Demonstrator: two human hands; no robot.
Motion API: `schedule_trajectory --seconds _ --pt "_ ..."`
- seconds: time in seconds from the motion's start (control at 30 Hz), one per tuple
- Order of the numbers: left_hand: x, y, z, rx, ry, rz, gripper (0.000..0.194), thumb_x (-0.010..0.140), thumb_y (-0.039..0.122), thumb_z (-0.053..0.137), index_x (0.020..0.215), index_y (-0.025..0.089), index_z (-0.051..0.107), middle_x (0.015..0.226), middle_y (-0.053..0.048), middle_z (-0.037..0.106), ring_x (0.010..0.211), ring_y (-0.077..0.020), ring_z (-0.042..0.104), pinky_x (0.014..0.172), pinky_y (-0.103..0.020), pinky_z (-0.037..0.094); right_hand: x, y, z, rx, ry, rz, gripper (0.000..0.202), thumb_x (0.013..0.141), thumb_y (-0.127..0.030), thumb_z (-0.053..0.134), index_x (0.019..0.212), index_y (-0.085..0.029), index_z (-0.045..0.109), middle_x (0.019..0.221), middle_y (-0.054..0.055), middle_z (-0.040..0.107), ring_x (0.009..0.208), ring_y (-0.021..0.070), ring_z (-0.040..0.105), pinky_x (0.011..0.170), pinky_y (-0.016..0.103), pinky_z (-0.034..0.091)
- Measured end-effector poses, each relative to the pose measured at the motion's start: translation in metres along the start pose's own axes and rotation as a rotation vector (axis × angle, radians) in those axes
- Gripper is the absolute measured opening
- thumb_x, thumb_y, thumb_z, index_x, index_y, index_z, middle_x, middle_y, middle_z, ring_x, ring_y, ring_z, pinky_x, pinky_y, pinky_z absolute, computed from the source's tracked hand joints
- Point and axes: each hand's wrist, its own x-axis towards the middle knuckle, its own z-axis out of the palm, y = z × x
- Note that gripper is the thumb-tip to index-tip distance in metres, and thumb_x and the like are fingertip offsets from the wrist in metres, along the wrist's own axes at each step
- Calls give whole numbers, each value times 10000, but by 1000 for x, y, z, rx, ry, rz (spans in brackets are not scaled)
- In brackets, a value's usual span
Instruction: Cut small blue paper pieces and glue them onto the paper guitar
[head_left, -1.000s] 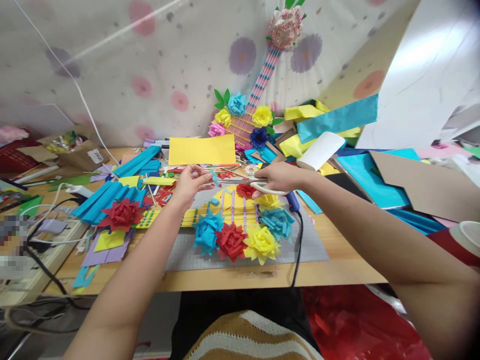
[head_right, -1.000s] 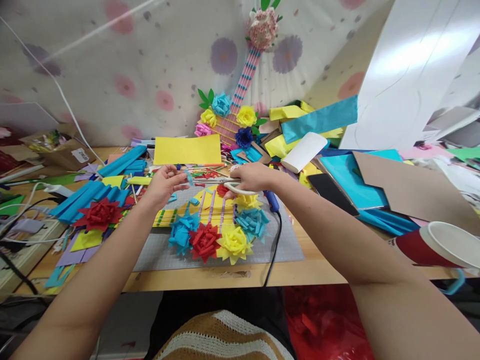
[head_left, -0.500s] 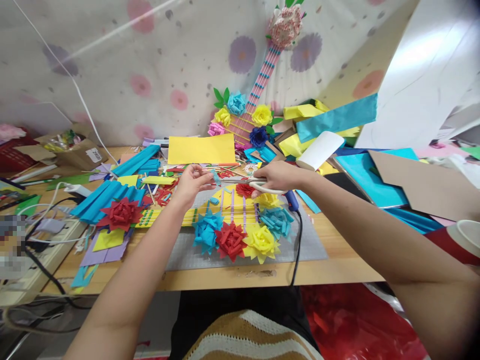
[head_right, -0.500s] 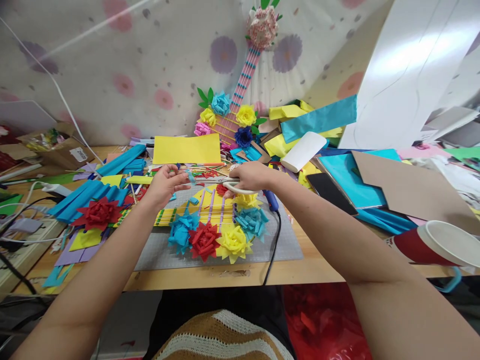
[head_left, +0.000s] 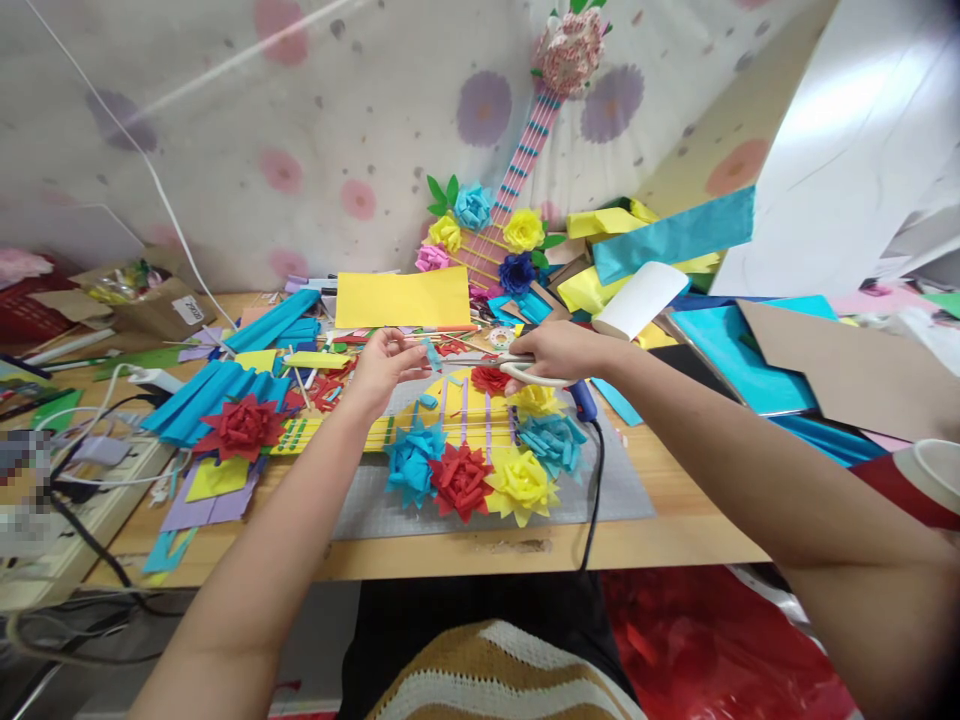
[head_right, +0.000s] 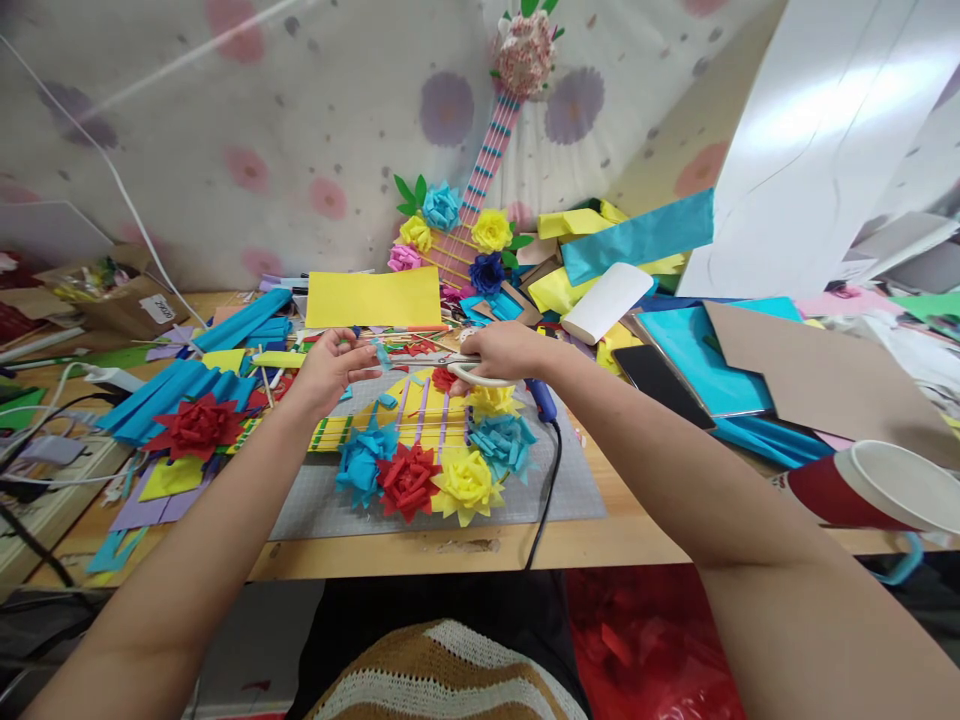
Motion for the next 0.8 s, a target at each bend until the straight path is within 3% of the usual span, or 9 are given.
schedule_trajectory --seconds 0.27,0.53,0.8 --pt "0 0 -1 -5 -14 7 439 550 183 790 802 186 431 697 58 607 585 -109 644 557 -270 574 -1 -1 0 -23 0 9 381 819 -535 416 727 -189 549 727 56 608 582 131 436 532 272 217" --pt "0 0 -1 -1 -6 14 435 562 184 788 806 183 428 712 53 611 587 -112 647 568 -282 576 -5 2 0 43 -42 11 471 747 -675 442 761 -212 522 746 41 609 645 155 488 547 263 244" --pt "2 0 0 -3 -11 6 447 561 190 793 812 190 423 716 54 609 595 -117 643 588 -311 578 -3 1 1 26 -50 14 507 744 -698 422 775 -208 547 761 57 619 650 167 496 547 271 249"
